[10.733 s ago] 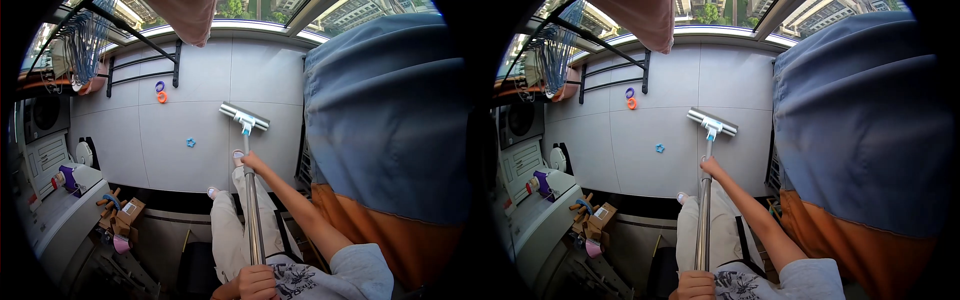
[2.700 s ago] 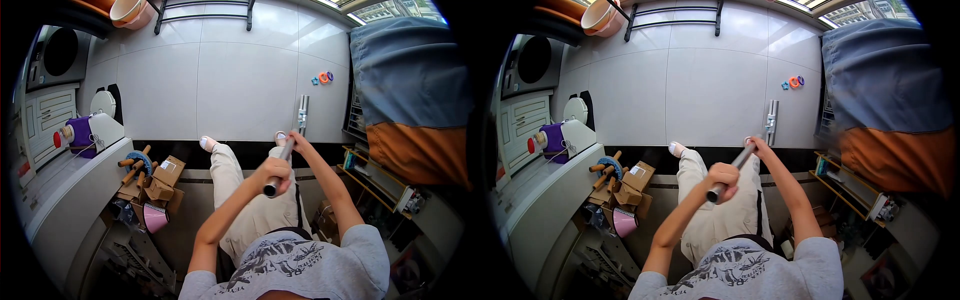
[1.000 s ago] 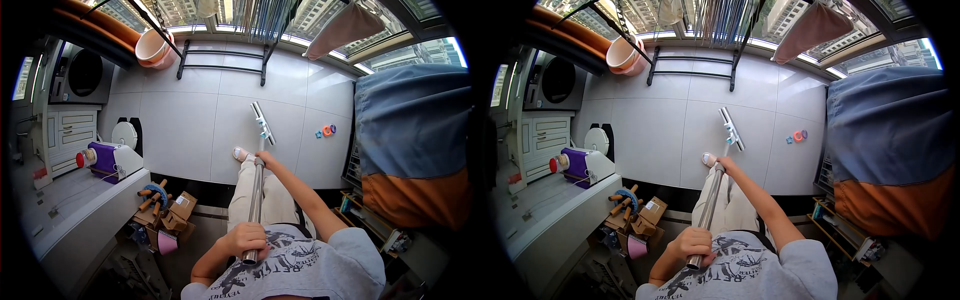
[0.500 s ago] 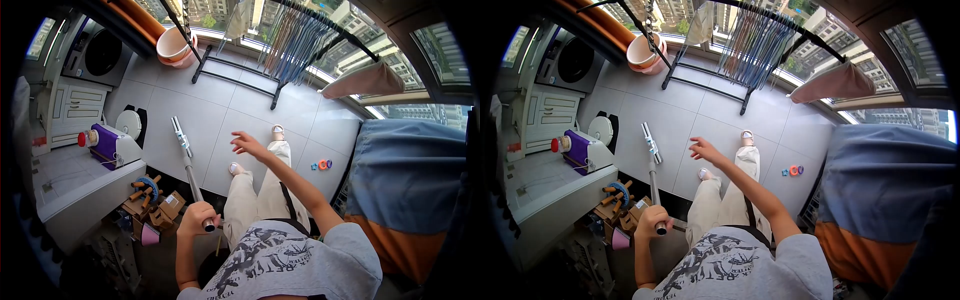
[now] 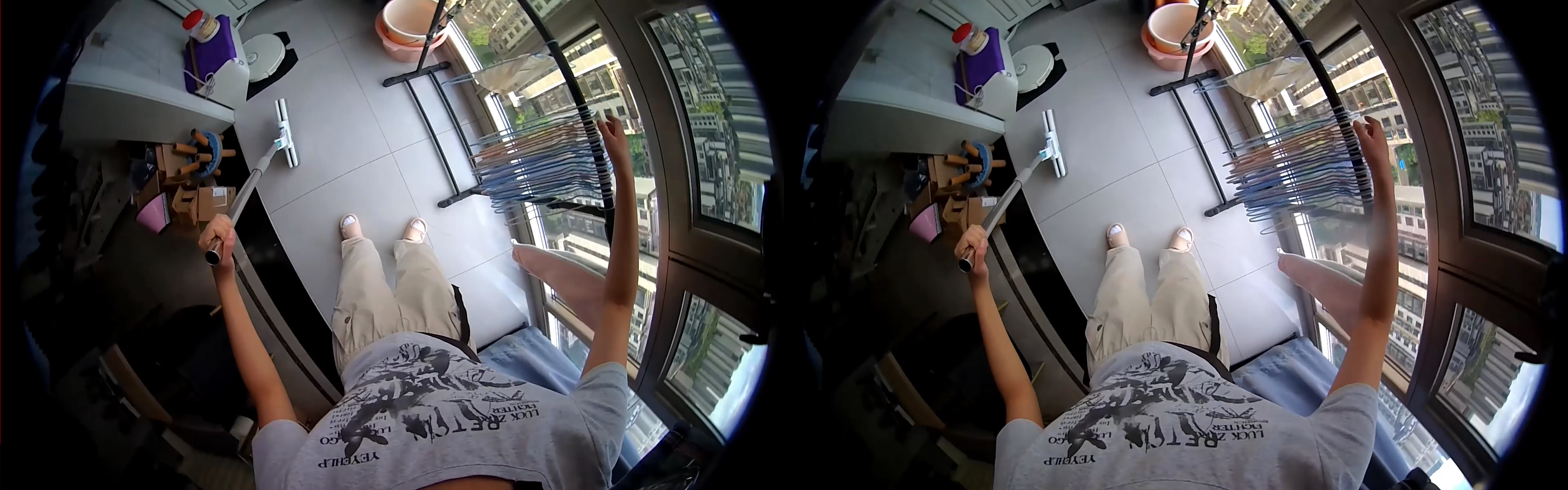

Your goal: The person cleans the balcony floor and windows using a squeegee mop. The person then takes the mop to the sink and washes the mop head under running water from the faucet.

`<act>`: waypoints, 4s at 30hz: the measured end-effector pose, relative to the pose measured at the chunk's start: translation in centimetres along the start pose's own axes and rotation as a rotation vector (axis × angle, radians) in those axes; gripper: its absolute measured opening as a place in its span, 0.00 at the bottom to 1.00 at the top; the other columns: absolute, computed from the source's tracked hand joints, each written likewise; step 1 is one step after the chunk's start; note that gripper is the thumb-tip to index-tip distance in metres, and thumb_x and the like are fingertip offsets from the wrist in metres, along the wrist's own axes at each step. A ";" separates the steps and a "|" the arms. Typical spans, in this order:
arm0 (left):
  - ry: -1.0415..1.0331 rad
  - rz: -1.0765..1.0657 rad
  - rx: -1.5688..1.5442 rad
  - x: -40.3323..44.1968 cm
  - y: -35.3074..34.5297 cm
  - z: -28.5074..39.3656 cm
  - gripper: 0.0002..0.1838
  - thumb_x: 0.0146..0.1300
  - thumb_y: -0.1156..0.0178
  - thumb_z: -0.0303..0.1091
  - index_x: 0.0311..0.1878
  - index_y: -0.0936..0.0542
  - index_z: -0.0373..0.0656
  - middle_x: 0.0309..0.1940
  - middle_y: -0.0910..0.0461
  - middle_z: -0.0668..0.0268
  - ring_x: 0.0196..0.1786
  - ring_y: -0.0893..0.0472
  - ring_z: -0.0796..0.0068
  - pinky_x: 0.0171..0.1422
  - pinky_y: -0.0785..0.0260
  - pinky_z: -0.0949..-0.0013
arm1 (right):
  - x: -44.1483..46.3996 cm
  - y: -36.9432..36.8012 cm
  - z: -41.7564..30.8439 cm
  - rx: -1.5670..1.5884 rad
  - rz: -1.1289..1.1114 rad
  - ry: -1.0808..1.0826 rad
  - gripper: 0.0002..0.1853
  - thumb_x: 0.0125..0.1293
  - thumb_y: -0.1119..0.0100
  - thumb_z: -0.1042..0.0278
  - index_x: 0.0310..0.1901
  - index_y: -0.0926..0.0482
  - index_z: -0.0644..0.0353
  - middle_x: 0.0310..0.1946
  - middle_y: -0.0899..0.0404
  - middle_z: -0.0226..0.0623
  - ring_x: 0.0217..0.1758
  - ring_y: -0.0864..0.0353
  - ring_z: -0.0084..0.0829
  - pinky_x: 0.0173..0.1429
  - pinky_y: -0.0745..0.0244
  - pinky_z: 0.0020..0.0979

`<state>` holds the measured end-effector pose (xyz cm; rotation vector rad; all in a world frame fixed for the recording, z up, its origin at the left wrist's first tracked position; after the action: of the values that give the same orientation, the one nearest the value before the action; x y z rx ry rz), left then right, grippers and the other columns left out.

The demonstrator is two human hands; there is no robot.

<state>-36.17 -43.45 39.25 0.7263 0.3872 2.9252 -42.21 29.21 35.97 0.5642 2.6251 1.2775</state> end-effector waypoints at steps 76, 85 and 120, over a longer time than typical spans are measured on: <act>0.235 0.899 0.327 18.2 16.7 -11.2 0.11 0.43 0.45 0.31 0.14 0.34 0.38 0.13 0.33 0.66 0.18 0.34 0.76 0.26 0.40 0.72 | -71.7 -1.8 -12.6 -0.502 0.374 -1.389 0.25 0.51 0.53 0.42 0.27 0.23 0.61 0.16 0.27 0.44 0.23 0.26 0.42 0.24 0.36 0.37; 0.197 0.919 0.327 23.0 13.3 -13.8 0.11 0.42 0.46 0.33 0.14 0.33 0.35 0.14 0.31 0.63 0.19 0.33 0.71 0.26 0.40 0.69 | -79.3 -7.5 -16.6 -0.720 0.442 -1.581 0.25 0.50 0.53 0.41 0.26 0.22 0.58 0.15 0.27 0.43 0.21 0.27 0.44 0.25 0.34 0.40; -0.032 -0.382 -0.743 16.5 -13.5 13.4 0.12 0.40 0.50 0.25 0.10 0.41 0.44 0.05 0.38 0.70 0.09 0.38 0.82 0.18 0.41 0.79 | -34.5 -9.8 -0.9 0.557 0.563 -0.731 0.12 0.57 0.53 0.63 0.37 0.30 0.64 0.28 0.27 0.36 0.33 0.27 0.27 0.36 0.31 0.25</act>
<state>-43.84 -24.85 54.44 0.5040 -0.4933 2.4028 -13.50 9.11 28.33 1.5800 2.1887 0.2519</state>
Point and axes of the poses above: each hand's wrist, its own x-axis towards the middle knuckle, its own y-axis out of the back of the hand, z = x × y, the point moved 4 cm from there along x, towards the middle knuckle
